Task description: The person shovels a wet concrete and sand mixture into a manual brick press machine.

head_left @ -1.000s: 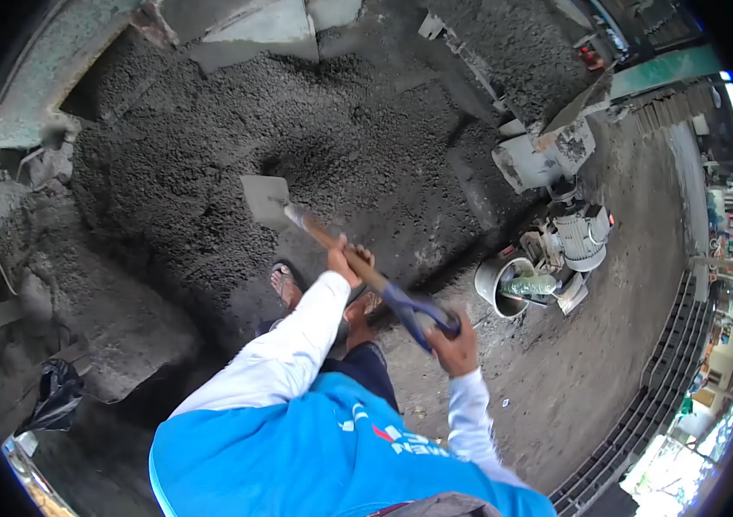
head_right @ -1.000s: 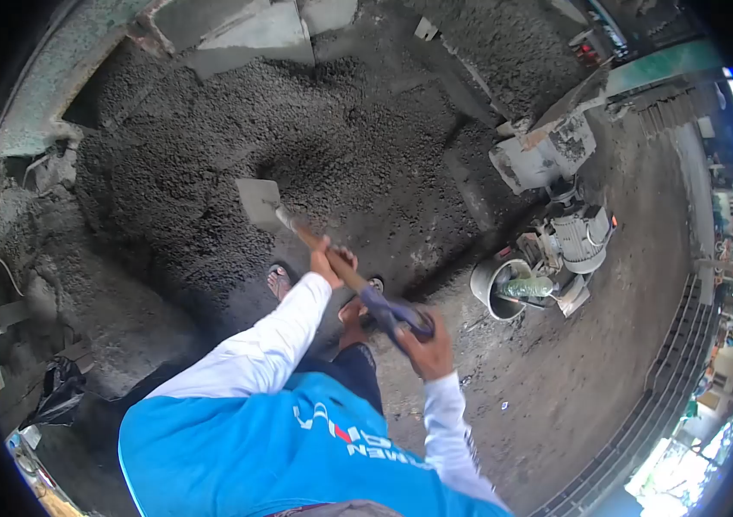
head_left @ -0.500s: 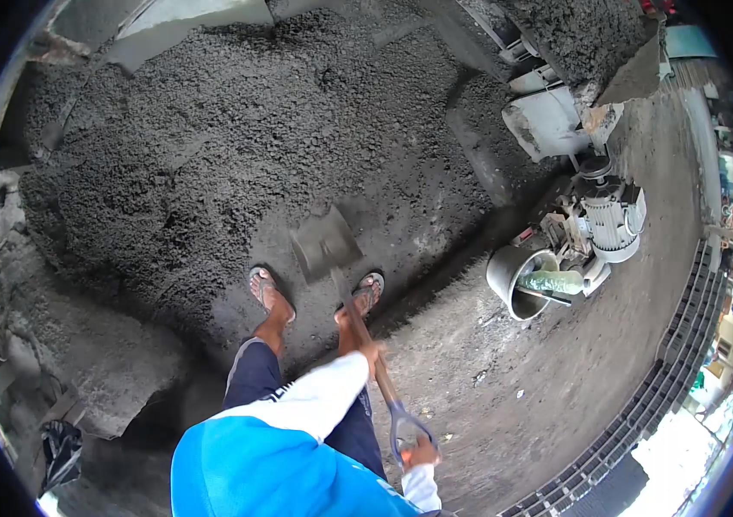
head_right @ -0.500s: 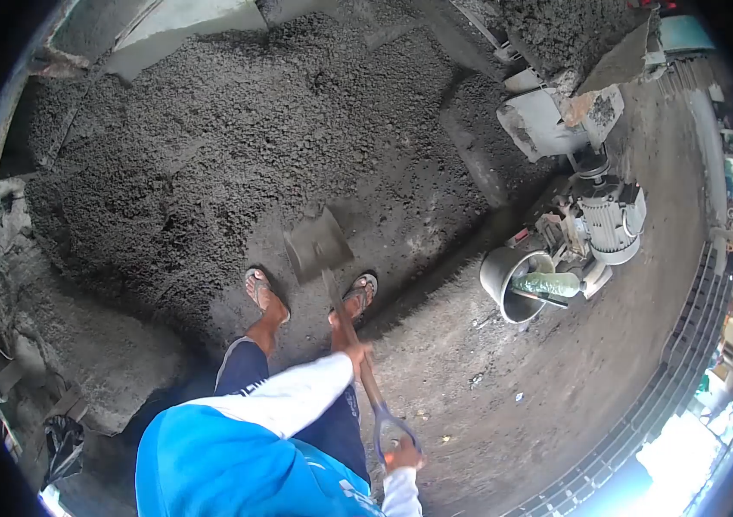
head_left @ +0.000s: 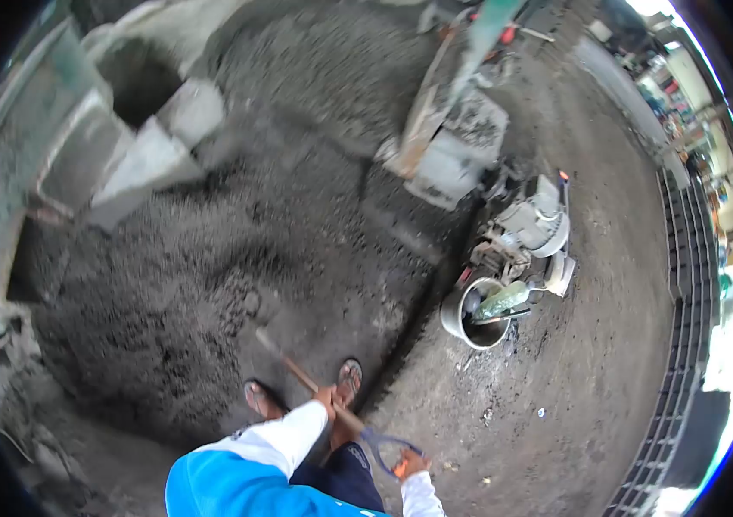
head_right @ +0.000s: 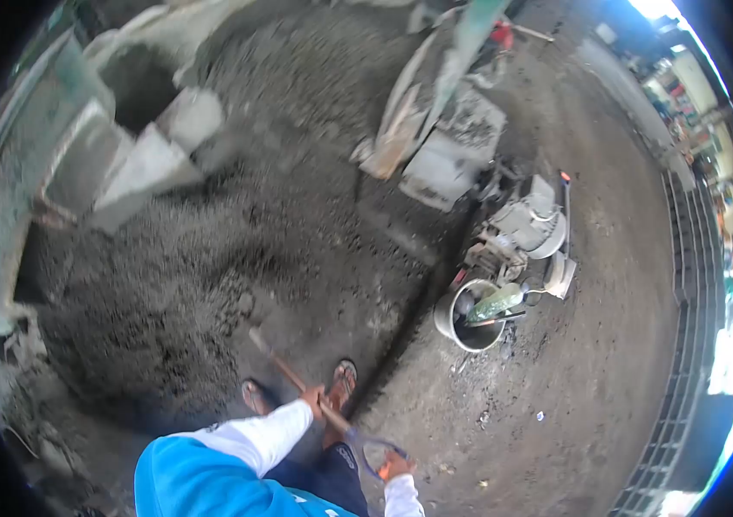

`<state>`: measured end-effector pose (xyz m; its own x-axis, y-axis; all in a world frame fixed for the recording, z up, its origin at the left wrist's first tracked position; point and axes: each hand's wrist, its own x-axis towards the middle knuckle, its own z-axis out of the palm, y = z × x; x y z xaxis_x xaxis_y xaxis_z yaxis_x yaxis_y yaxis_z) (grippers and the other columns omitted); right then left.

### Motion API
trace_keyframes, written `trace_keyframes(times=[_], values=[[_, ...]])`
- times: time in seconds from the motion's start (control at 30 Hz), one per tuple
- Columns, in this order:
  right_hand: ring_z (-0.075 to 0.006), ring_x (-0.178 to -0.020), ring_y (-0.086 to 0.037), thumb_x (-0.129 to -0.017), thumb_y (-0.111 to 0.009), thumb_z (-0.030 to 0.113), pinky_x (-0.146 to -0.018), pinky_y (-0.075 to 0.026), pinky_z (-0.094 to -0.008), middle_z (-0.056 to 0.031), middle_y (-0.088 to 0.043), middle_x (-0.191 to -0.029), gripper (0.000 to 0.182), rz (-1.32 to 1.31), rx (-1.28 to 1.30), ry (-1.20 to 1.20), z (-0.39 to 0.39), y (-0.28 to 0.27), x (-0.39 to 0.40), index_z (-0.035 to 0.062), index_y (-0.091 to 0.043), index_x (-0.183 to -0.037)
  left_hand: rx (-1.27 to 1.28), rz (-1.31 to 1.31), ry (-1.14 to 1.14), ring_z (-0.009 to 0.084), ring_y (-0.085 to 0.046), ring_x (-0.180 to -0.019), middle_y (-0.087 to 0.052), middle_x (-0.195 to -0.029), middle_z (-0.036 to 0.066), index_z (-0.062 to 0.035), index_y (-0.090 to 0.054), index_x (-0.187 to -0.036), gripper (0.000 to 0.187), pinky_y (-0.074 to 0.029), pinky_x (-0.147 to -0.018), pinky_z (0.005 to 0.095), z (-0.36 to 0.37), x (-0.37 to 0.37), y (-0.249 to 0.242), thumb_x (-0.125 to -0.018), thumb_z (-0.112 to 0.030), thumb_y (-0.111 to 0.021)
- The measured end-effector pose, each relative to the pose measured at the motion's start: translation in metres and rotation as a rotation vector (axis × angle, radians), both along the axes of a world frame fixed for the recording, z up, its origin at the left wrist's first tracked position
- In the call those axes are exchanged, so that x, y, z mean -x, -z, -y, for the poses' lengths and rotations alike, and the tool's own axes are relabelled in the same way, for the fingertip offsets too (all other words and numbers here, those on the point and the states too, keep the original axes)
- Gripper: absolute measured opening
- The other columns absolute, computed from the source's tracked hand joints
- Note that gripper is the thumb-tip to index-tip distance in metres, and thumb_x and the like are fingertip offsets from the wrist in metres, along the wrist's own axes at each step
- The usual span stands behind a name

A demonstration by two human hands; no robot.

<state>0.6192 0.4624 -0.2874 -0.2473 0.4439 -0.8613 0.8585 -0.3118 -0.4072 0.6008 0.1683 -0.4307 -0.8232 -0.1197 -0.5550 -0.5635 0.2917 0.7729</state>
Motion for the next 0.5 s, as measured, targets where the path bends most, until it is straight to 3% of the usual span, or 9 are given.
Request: trace_keyframes(times=[0.03,0.07,0.1,0.13,0.2,0.3,0.4,0.5], values=[[-0.0244,-0.040,-0.049,-0.073,-0.069,0.001,-0.037,-0.043,-0.0454,-0.0074,-0.047,-0.055,0.021,-0.013,0.188,-0.021,-0.035,0.030,-0.029,0.0062,-0.049,-0.077,-0.196,0.210,-0.082,0.0189,-0.061,-0.075,-0.062,-0.078,0.013,-0.0058,-0.059,-0.090,0.014,-0.051,-0.066,0.0402,-0.014,-0.028,0.076,-0.078,-0.009,-0.066],[-0.0258,-0.040,-0.050,-0.072,-0.070,0.001,-0.038,-0.044,-0.0465,-0.0098,-0.049,-0.057,0.018,-0.034,0.304,-0.001,-0.036,0.009,-0.034,0.0038,-0.052,-0.076,-0.269,0.408,-0.321,0.0201,-0.059,-0.072,-0.059,-0.077,0.012,-0.0065,-0.058,-0.088,0.012,-0.050,-0.065,0.0417,-0.014,-0.030,0.025,-0.079,-0.010,-0.066],[-0.0261,-0.040,-0.050,-0.072,-0.071,0.002,-0.038,-0.045,-0.0464,-0.0103,-0.049,-0.057,0.018,-0.052,0.313,0.003,-0.034,-0.006,-0.036,0.0032,-0.053,-0.074,-0.696,0.655,-1.141,0.0213,-0.058,-0.070,-0.057,-0.076,0.011,-0.0072,-0.056,-0.086,0.011,-0.050,-0.065,0.0431,-0.010,-0.007,-0.034,-0.081,-0.010,-0.065],[-0.0264,-0.040,-0.050,-0.072,-0.071,0.002,-0.039,-0.046,-0.0463,-0.0109,-0.050,-0.058,0.017,-0.065,0.322,0.006,-0.032,-0.016,-0.041,0.0025,-0.054,-0.073,-0.682,0.659,-1.220,0.0225,-0.056,-0.068,-0.054,-0.075,0.010,-0.0079,-0.055,-0.084,0.010,-0.049,-0.064,0.0446,-0.005,0.006,-0.073,-0.082,-0.011,-0.064],[-0.0269,-0.041,-0.051,-0.072,-0.071,0.004,-0.040,-0.047,-0.0460,-0.0116,-0.051,-0.058,0.015,-0.097,0.352,0.026,-0.019,-0.030,-0.038,0.0016,-0.056,-0.072,-0.672,0.579,-1.260,0.0249,-0.053,-0.063,-0.049,-0.072,0.008,-0.0093,-0.053,-0.081,0.011,-0.048,-0.062,0.0475,0.005,0.037,-0.137,-0.084,-0.012,-0.063],[-0.0274,-0.046,-0.054,-0.074,-0.067,0.011,-0.043,-0.050,-0.0458,-0.0128,-0.054,-0.060,0.014,-0.219,0.459,0.058,0.008,-0.040,-0.008,0.0002,-0.058,-0.071,-0.748,0.382,-1.147,0.0263,-0.050,-0.063,-0.049,-0.074,0.007,-0.0104,-0.051,-0.080,0.015,-0.047,-0.065,0.0482,0.029,0.093,-0.199,-0.085,-0.016,-0.064],[-0.0243,-0.050,-0.056,-0.073,-0.065,0.013,-0.047,-0.049,-0.0382,-0.0108,-0.056,-0.062,0.015,-0.474,0.451,0.057,0.047,-0.060,0.055,-0.0003,-0.059,-0.072,-0.884,0.153,-0.952,0.0220,-0.048,-0.065,-0.046,-0.072,0.004,-0.0125,-0.050,-0.079,0.018,-0.045,-0.066,0.0441,0.048,0.181,-0.305,-0.084,-0.017,-0.066],[-0.0194,-0.057,-0.057,-0.073,-0.066,0.013,-0.052,-0.047,-0.0347,-0.0071,-0.058,-0.064,0.014,-0.878,0.042,-0.031,0.102,-0.187,0.131,0.0007,-0.059,-0.073,-1.156,-0.036,-0.663,0.0177,-0.046,-0.063,-0.042,-0.066,-0.001,-0.0151,-0.048,-0.076,0.021,-0.043,-0.066,0.0392,0.069,0.271,-0.384,-0.085,-0.020,-0.067]])
